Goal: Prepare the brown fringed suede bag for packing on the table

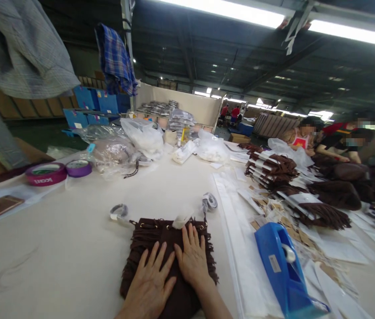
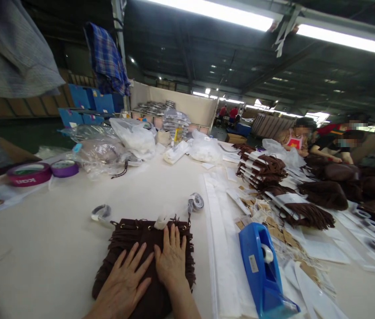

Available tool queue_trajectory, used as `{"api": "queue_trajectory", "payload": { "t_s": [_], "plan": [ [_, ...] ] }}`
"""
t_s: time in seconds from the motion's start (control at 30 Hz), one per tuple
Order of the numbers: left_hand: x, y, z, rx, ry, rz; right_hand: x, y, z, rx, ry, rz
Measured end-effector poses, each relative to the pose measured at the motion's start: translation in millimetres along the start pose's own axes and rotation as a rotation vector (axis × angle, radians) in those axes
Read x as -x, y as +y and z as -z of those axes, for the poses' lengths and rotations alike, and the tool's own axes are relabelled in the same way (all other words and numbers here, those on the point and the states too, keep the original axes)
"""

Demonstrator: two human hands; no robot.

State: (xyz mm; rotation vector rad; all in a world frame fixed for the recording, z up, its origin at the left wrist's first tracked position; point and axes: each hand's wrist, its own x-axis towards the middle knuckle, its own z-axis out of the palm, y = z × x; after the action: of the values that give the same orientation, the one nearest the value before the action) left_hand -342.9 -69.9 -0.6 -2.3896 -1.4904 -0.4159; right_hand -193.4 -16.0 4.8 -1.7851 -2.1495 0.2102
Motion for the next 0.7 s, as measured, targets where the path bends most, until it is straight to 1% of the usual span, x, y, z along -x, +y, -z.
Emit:
{"api": "queue_trajectory", "payload": {
  "t_s": [0.07, 0.13, 0.27, 0.3, 0.37, 0.4, 0.43, 0.5, 0.53, 0.6, 0.63, 0.7],
  "plan": [
    [0, -1, 1.5, 0.02, 0.0, 0.008, 2, 3, 0, 0.001, 0.014, -0.018],
    [-1, -1, 3.2, 0.062, -0.013, 0.01, 4, 3, 5, 0.017, 0.03, -0.04],
    [-1, -1, 4.2, 0.114, -0.054, 0.025, 10, -3, 27, 0.069, -0.016, -0.046],
    [0, 0, 3.7, 0.118, -0.062, 0.033, 15, -6, 32, 0.087, -0.007, -0.049],
    [6, 4, 1.9, 0.113, -0.054, 0.039, 29, -8, 38, 0.125, 0.079, -0.013],
    [10, 6, 1.1, 0.099, -0.032, 0.031, 39, -6, 36, 0.14, 0.156, 0.036],
    [16, 9, 0.6, 0.076, 0.004, 0.014, 49, -2, 31, 0.151, 0.233, 0.109],
    [27, 13, 1.0, 0.014, 0.107, -0.045, 71, 14, 12, 0.17, 0.352, 0.253],
    [32, 14, 1.9, -0.017, 0.161, -0.08, 80, 23, 1, 0.19, 0.347, 0.307],
    [41, 16, 4.8, -0.068, 0.237, -0.136, 96, 39, -21, 0.218, 0.304, 0.346],
    [45, 16, 6.3, -0.09, 0.263, -0.156, 103, 44, -30, 0.224, 0.28, 0.341],
    [53, 17, 8.6, -0.14, 0.289, -0.207, 116, 46, -41, 0.211, 0.282, 0.273]
  ]
}}
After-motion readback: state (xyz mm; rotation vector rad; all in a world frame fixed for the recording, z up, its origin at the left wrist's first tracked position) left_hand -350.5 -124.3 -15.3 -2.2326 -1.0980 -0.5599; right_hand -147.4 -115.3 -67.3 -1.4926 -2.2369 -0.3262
